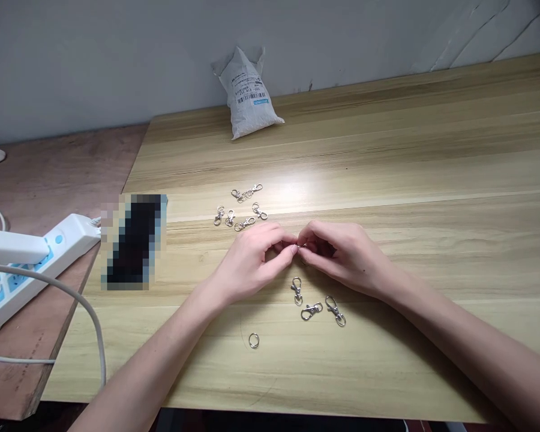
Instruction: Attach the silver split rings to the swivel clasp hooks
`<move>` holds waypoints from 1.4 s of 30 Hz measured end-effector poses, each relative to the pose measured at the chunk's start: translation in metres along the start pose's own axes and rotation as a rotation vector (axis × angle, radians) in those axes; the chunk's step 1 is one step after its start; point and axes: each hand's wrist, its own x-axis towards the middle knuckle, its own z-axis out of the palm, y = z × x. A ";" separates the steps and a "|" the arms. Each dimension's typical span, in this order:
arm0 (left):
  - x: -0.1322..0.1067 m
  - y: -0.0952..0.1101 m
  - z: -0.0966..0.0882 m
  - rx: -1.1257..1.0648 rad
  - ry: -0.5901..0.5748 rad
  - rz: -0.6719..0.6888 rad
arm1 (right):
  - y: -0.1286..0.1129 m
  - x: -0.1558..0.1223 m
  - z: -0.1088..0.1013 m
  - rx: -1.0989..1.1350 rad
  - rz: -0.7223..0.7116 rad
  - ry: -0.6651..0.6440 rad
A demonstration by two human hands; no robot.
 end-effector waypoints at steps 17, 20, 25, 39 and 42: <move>0.000 0.001 0.001 0.030 -0.001 0.022 | -0.001 0.001 -0.003 -0.032 0.007 -0.031; -0.001 0.000 0.001 0.035 0.013 0.028 | 0.002 0.000 -0.001 -0.022 -0.018 -0.002; -0.002 -0.002 0.002 0.059 0.053 0.034 | 0.007 0.000 0.003 -0.018 -0.063 0.065; 0.000 0.000 -0.003 -0.059 0.056 -0.074 | 0.006 0.000 0.004 0.010 -0.083 0.112; 0.000 0.001 -0.006 -0.179 0.043 -0.146 | 0.005 0.000 0.004 0.015 -0.110 0.123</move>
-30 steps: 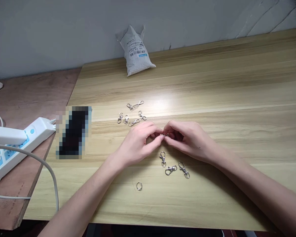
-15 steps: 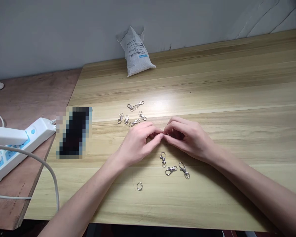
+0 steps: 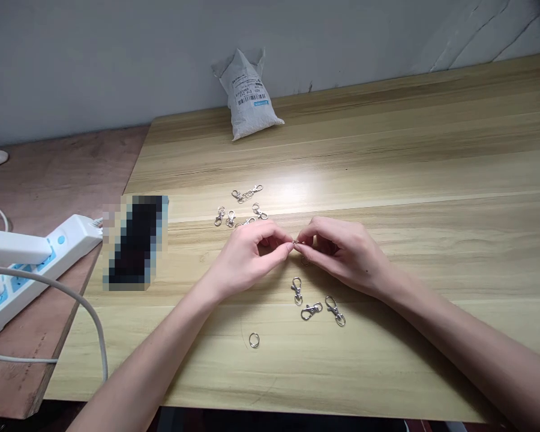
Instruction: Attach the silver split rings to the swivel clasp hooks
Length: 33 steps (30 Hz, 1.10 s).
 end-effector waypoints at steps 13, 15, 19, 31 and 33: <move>0.001 -0.002 -0.002 0.216 0.018 0.120 | -0.002 0.001 -0.001 -0.015 -0.027 -0.018; 0.001 -0.001 -0.001 0.220 0.020 0.121 | -0.004 0.002 -0.001 -0.017 -0.014 -0.021; 0.000 0.002 -0.002 0.172 0.064 0.104 | -0.005 0.002 -0.001 -0.073 -0.005 -0.022; -0.001 0.004 0.002 0.056 0.182 0.064 | -0.014 0.002 0.001 -0.585 -0.143 0.081; 0.000 0.003 0.002 0.025 0.196 0.045 | -0.015 0.002 0.001 -0.627 -0.150 0.103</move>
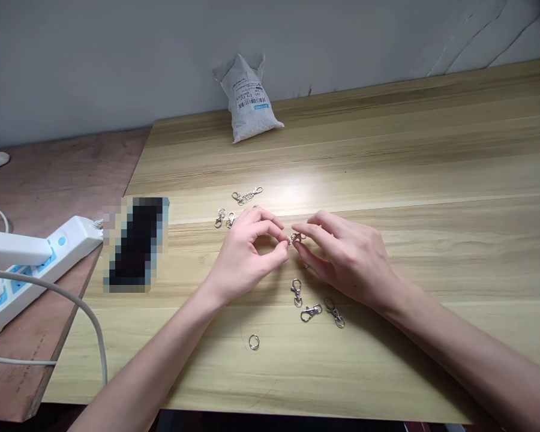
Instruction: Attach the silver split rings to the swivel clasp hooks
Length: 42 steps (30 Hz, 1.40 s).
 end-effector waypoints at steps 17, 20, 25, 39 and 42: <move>-0.003 0.006 0.004 0.034 0.069 0.070 | -0.013 0.002 0.000 -0.069 0.003 -0.039; -0.004 0.007 0.006 0.081 0.106 0.106 | -0.015 0.001 0.002 -0.056 0.039 -0.040; -0.004 0.008 0.008 0.237 0.190 0.178 | -0.021 0.000 0.003 0.060 0.100 -0.069; -0.003 0.002 0.002 0.457 0.270 0.333 | -0.007 0.002 0.008 0.609 0.137 -0.194; -0.002 0.001 0.000 0.466 0.286 0.351 | -0.007 0.004 0.008 0.673 0.160 -0.177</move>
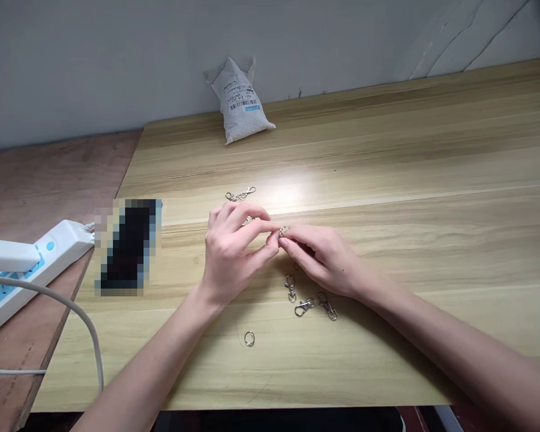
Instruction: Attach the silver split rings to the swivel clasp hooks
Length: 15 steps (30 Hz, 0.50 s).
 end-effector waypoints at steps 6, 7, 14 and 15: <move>0.000 0.001 0.001 -0.029 0.037 0.004 | 0.002 0.000 -0.001 0.009 -0.041 -0.048; 0.000 0.002 0.001 -0.047 0.037 -0.001 | 0.002 0.000 -0.001 -0.008 -0.053 -0.039; -0.001 0.006 0.005 -0.126 0.041 -0.013 | 0.006 -0.003 0.006 -0.089 -0.091 0.047; -0.002 0.006 0.005 -0.126 0.050 -0.003 | 0.006 -0.002 0.006 -0.068 -0.088 0.054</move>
